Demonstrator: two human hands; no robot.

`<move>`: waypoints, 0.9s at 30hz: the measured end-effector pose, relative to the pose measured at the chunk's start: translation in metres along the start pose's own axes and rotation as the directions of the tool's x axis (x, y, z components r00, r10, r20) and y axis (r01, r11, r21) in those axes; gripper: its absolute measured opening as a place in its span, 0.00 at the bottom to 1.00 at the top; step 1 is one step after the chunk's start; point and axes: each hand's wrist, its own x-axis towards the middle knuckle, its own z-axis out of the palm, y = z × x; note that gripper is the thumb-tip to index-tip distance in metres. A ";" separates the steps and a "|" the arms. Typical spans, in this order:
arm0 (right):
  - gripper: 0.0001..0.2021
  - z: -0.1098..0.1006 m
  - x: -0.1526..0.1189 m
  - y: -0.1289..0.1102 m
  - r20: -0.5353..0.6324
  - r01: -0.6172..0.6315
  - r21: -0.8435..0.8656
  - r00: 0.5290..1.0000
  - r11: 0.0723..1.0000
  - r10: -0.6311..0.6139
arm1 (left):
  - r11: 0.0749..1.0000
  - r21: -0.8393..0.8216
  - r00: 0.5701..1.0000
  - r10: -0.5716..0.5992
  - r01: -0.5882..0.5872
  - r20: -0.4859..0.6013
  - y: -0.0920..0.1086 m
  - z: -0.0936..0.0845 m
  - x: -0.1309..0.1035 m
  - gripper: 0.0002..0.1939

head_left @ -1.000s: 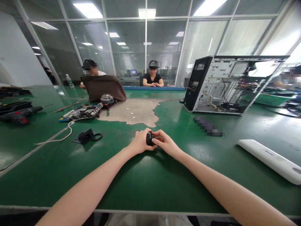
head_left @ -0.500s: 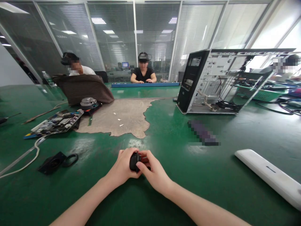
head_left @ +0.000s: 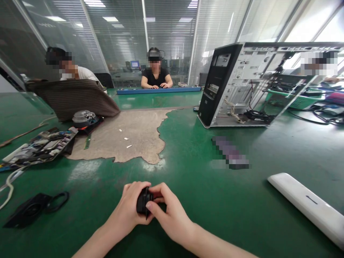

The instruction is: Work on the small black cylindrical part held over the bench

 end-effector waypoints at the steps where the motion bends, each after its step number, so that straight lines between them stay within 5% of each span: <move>1: 0.11 0.000 0.000 0.001 0.001 -0.017 0.009 1.000 1.000 0.017 | 1.000 -0.002 1.000 -0.025 0.025 -0.003 0.000 0.000 0.000 0.28; 7: 0.12 0.000 -0.002 0.003 0.061 0.057 0.020 0.996 0.998 -0.058 | 0.994 -0.047 0.995 -0.098 0.100 0.028 0.003 -0.001 -0.001 0.28; 13: 0.05 0.006 -0.001 0.001 0.046 0.055 0.017 0.997 0.998 -0.055 | 0.996 -0.066 0.996 -0.067 0.064 -0.054 0.006 -0.002 -0.003 0.26; 27: 0.10 0.012 -0.009 0.007 0.087 0.197 -0.036 0.977 0.980 -0.193 | 0.998 -0.050 0.996 -0.045 0.041 -0.071 0.011 -0.006 -0.013 0.27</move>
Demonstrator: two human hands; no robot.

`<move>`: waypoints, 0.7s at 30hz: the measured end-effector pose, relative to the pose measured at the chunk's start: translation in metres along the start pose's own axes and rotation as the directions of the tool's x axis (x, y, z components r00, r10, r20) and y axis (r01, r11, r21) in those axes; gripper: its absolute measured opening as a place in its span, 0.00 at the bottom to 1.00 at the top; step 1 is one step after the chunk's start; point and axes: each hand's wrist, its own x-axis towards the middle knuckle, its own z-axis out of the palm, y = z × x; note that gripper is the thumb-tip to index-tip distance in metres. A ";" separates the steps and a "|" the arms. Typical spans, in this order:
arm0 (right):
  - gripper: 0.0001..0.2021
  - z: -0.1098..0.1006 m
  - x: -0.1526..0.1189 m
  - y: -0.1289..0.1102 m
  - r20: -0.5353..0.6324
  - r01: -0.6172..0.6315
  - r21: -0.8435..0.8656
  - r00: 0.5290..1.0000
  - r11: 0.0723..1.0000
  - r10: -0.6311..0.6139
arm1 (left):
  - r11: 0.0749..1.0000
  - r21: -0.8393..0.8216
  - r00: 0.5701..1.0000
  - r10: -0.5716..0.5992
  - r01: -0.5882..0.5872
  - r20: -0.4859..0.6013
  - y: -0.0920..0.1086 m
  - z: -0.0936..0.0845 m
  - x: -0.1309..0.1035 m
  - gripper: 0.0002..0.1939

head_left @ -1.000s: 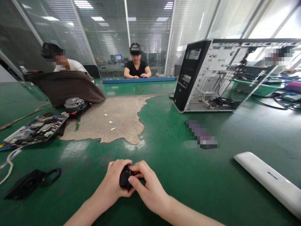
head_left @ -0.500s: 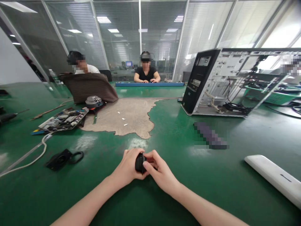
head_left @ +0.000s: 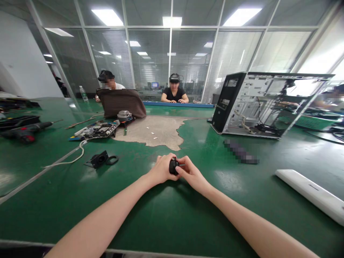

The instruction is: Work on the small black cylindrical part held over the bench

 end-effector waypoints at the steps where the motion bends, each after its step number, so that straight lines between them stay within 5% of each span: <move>1: 0.09 0.001 0.001 0.001 -0.025 0.000 -0.012 1.000 1.000 -0.001 | 1.000 -0.004 1.000 0.005 -0.005 -0.007 0.001 0.000 -0.001 0.27; 7: 0.11 0.002 0.007 0.007 -0.112 -0.024 -0.094 0.994 0.995 0.014 | 1.000 -0.010 1.000 -0.012 0.012 -0.006 0.001 0.000 -0.001 0.30; 15: 0.12 -0.002 0.002 0.002 0.018 -0.003 -0.026 1.000 1.000 0.004 | 1.000 -0.009 1.000 0.011 -0.011 -0.007 0.000 0.000 -0.002 0.29; 21: 0.11 -0.001 0.007 0.005 -0.056 -0.003 -0.062 0.998 0.998 -0.001 | 1.000 -0.020 1.000 0.002 -0.003 -0.020 0.000 0.000 -0.002 0.29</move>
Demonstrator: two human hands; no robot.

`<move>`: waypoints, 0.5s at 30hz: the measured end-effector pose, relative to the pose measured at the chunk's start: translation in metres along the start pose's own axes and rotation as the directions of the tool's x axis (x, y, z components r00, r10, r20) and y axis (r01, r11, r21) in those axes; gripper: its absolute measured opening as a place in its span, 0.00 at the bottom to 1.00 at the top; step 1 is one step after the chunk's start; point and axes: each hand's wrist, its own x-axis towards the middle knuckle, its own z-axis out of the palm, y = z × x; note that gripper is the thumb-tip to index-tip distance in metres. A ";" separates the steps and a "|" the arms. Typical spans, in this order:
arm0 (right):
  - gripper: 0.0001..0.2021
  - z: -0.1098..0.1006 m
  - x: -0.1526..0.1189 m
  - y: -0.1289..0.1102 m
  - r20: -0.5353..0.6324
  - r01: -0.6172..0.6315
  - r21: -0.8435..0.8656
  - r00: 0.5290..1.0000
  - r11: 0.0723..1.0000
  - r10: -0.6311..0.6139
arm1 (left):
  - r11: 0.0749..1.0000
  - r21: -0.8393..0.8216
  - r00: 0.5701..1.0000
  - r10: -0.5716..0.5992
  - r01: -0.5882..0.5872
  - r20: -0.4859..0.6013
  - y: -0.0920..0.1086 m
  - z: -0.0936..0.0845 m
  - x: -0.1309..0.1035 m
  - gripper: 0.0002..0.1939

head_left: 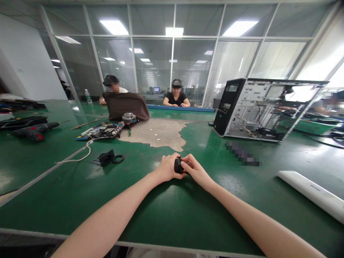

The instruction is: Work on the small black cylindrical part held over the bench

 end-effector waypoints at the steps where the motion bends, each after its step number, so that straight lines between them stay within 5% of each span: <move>1: 0.12 0.000 0.001 0.001 -0.009 -0.007 -0.010 1.000 1.000 0.007 | 1.000 -0.003 1.000 -0.005 0.005 0.002 0.000 0.000 0.000 0.30; 10: 0.13 -0.003 -0.002 -0.001 0.083 -0.019 0.077 0.996 0.997 0.012 | 1.000 0.012 1.000 -0.011 0.011 0.001 0.000 0.000 0.000 0.28; 15: 0.11 0.000 -0.001 -0.001 0.030 -0.008 0.055 1.000 0.998 0.006 | 1.000 0.015 1.000 -0.002 0.002 -0.009 0.000 0.001 0.000 0.30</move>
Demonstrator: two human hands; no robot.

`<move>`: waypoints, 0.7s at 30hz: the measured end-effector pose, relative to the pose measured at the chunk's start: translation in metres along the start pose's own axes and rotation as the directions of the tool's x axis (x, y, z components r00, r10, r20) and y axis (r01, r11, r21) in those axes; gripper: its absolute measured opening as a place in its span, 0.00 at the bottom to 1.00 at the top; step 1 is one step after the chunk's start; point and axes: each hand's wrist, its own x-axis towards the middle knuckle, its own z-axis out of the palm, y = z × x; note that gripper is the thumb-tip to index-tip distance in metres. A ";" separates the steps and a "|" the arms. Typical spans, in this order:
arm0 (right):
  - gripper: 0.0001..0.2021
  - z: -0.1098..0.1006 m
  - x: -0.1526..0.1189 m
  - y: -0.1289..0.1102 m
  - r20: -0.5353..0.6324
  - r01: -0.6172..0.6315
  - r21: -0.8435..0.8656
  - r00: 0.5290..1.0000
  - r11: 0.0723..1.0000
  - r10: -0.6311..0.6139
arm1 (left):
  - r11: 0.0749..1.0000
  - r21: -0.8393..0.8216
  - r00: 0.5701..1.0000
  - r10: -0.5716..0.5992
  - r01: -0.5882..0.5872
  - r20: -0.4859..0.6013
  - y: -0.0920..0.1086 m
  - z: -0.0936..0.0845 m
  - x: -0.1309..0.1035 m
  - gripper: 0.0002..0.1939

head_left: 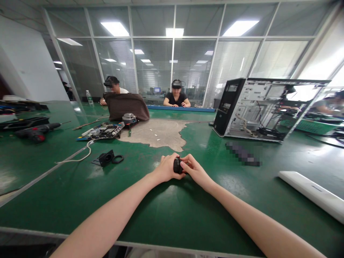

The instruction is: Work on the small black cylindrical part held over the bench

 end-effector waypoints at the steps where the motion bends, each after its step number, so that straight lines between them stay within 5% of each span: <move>1: 0.11 0.000 0.001 0.001 -0.008 -0.003 -0.004 1.000 1.000 0.003 | 1.000 0.001 1.000 -0.001 0.001 0.000 0.000 0.000 0.000 0.30; 12: 0.12 -0.002 -0.002 -0.002 0.052 -0.007 0.021 0.999 1.000 0.006 | 1.000 -0.015 1.000 0.011 -0.011 0.008 0.000 0.000 0.000 0.28; 21: 0.12 -0.001 0.005 0.007 -0.039 -0.025 -0.060 0.999 0.998 0.022 | 1.000 -0.007 1.000 0.011 -0.011 0.008 -0.004 0.002 0.001 0.29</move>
